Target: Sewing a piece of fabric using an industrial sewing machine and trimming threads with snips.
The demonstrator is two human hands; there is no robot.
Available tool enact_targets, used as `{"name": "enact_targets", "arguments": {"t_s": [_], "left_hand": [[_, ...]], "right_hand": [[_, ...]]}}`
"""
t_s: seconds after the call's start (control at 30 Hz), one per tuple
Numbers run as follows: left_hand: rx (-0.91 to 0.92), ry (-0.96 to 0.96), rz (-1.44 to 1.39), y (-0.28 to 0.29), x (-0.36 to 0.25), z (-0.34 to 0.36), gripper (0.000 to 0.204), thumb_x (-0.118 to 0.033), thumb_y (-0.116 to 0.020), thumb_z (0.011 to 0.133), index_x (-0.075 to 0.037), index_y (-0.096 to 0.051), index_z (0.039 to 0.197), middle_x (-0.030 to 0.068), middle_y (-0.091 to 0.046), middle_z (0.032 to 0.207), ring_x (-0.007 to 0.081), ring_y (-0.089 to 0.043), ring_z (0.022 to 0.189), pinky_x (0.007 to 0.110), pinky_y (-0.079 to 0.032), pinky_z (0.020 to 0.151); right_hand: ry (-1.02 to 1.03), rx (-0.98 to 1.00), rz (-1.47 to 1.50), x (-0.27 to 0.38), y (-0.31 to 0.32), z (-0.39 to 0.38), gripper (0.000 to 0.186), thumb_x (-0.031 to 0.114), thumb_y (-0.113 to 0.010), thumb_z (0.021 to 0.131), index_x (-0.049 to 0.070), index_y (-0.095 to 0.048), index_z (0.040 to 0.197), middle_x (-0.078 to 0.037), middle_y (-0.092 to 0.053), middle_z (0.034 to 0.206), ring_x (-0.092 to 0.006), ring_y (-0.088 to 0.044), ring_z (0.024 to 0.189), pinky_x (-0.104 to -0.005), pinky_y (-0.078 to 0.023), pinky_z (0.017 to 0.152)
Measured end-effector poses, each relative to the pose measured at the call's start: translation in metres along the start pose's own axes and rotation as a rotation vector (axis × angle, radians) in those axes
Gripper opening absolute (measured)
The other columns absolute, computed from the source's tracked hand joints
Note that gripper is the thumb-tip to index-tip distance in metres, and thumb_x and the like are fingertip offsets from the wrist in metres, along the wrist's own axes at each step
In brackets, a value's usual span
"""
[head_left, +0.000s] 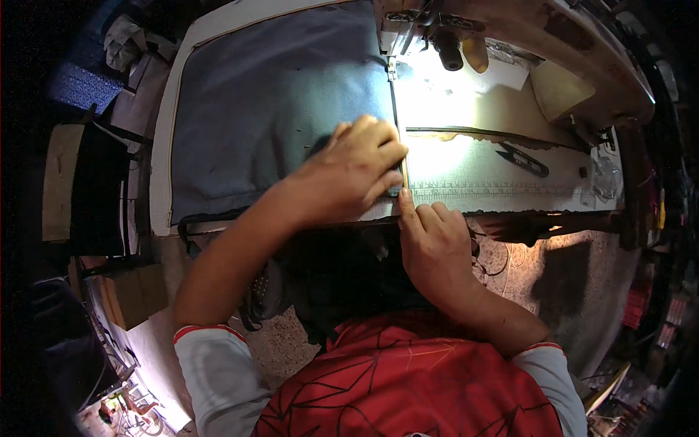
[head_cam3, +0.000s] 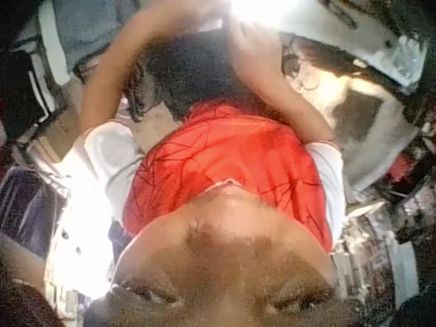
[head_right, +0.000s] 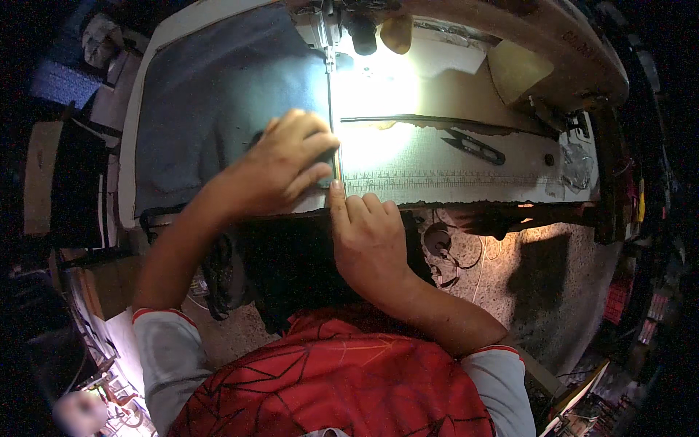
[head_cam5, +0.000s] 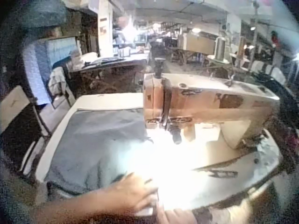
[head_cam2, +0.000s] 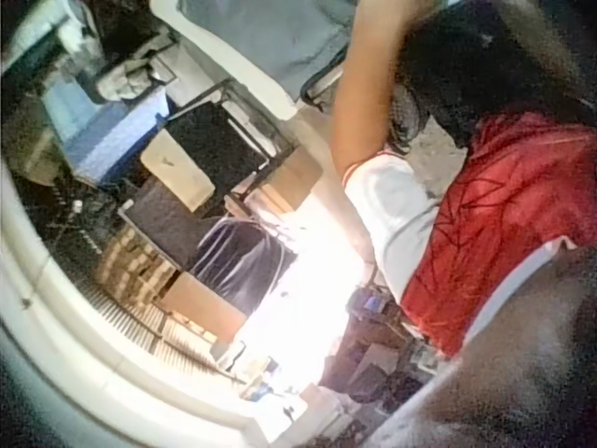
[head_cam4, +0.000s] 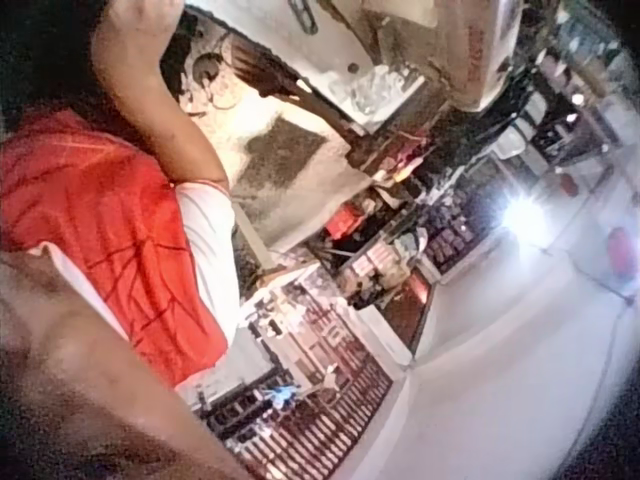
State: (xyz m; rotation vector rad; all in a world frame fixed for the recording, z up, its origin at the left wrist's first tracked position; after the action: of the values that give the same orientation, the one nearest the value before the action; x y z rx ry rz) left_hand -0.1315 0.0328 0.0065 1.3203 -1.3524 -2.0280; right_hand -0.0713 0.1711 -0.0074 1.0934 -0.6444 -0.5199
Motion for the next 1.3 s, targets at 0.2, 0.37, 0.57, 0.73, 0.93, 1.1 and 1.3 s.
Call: {"name": "enact_targets", "arguments": {"t_s": [0.2,0.37,0.57,0.73,0.93,1.1,1.3], "left_hand": [[-0.21,-0.143,0.243,0.011,0.024,0.011,0.036,-0.03,-0.068,0.09,-0.004,-0.061,0.114,0.0162,-0.054,0.13,0.0319,-0.045,0.132,0.048,-0.033,0.109],[-0.223,-0.141,0.216,0.01,0.021,0.016,0.043,-0.031,-0.068,0.089,-0.001,-0.06,0.119,0.0166,-0.055,0.131,0.0323,-0.047,0.131,0.048,-0.033,0.111],[-0.253,-0.144,0.236,0.008,0.024,0.016,0.042,-0.029,-0.067,0.091,0.0,-0.062,0.122,0.0169,-0.057,0.13,0.032,-0.05,0.128,0.048,-0.035,0.111],[-0.242,-0.087,0.194,0.008,0.025,0.018,0.047,-0.035,-0.07,0.089,0.0,-0.063,0.12,0.0167,-0.06,0.127,0.0328,-0.052,0.127,0.049,-0.036,0.111],[-0.324,-0.036,0.162,0.006,0.022,0.014,0.045,-0.035,-0.074,0.086,-0.001,-0.065,0.114,0.0172,-0.061,0.126,0.0345,-0.051,0.13,0.05,-0.034,0.115],[-0.292,-0.018,0.188,0.004,0.02,0.014,0.047,-0.034,-0.073,0.086,0.0,-0.064,0.118,0.0175,-0.06,0.131,0.0363,-0.048,0.133,0.053,-0.034,0.115],[-0.294,-0.014,0.203,0.003,0.018,0.011,0.048,-0.033,-0.071,0.087,0.001,-0.063,0.121,0.0178,-0.058,0.134,0.0375,-0.047,0.135,0.055,-0.034,0.115]], "right_hand": [[0.02,0.013,-0.011,0.004,0.002,0.001,0.049,0.006,-0.057,0.081,-0.009,-0.061,0.128,-0.005,-0.049,0.075,-0.0207,-0.051,0.073,-0.0358,-0.037,0.063],[0.014,0.04,-0.016,0.003,0.003,0.002,0.05,0.006,-0.057,0.08,-0.009,-0.061,0.128,-0.004,-0.048,0.075,-0.0204,-0.051,0.073,-0.0355,-0.037,0.063],[0.001,0.016,0.002,0.001,0.004,0.001,0.043,0.006,-0.066,0.085,-0.005,-0.062,0.127,-0.004,-0.047,0.073,-0.0205,-0.051,0.07,-0.0369,-0.037,0.062],[-0.001,0.03,0.016,0.001,0.004,0.001,0.043,0.006,-0.066,0.085,-0.005,-0.062,0.126,-0.005,-0.047,0.074,-0.0206,-0.051,0.069,-0.0369,-0.037,0.062],[0.004,0.014,0.028,0.0,0.003,0.001,0.043,0.006,-0.067,0.085,-0.005,-0.061,0.126,-0.005,-0.048,0.073,-0.0212,-0.05,0.069,-0.0369,-0.037,0.061],[0.006,0.012,0.026,-0.001,0.002,0.001,0.044,0.005,-0.067,0.084,-0.005,-0.06,0.127,-0.005,-0.048,0.073,-0.0215,-0.051,0.068,-0.0372,-0.037,0.061],[0.012,0.034,0.018,0.0,0.002,0.001,0.05,0.006,-0.058,0.081,-0.009,-0.059,0.129,-0.005,-0.048,0.075,-0.0206,-0.051,0.072,-0.0358,-0.037,0.062]]}}
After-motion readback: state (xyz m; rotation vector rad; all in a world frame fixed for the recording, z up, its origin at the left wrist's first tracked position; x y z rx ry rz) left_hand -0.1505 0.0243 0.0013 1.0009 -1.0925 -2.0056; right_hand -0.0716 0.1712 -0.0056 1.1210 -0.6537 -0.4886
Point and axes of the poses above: each hand's wrist, its own z-axis towards the middle knuckle, its own y-axis out of the back of the hand, x = y × z, the point moved 6 cm from there along z, towards the middle knuckle
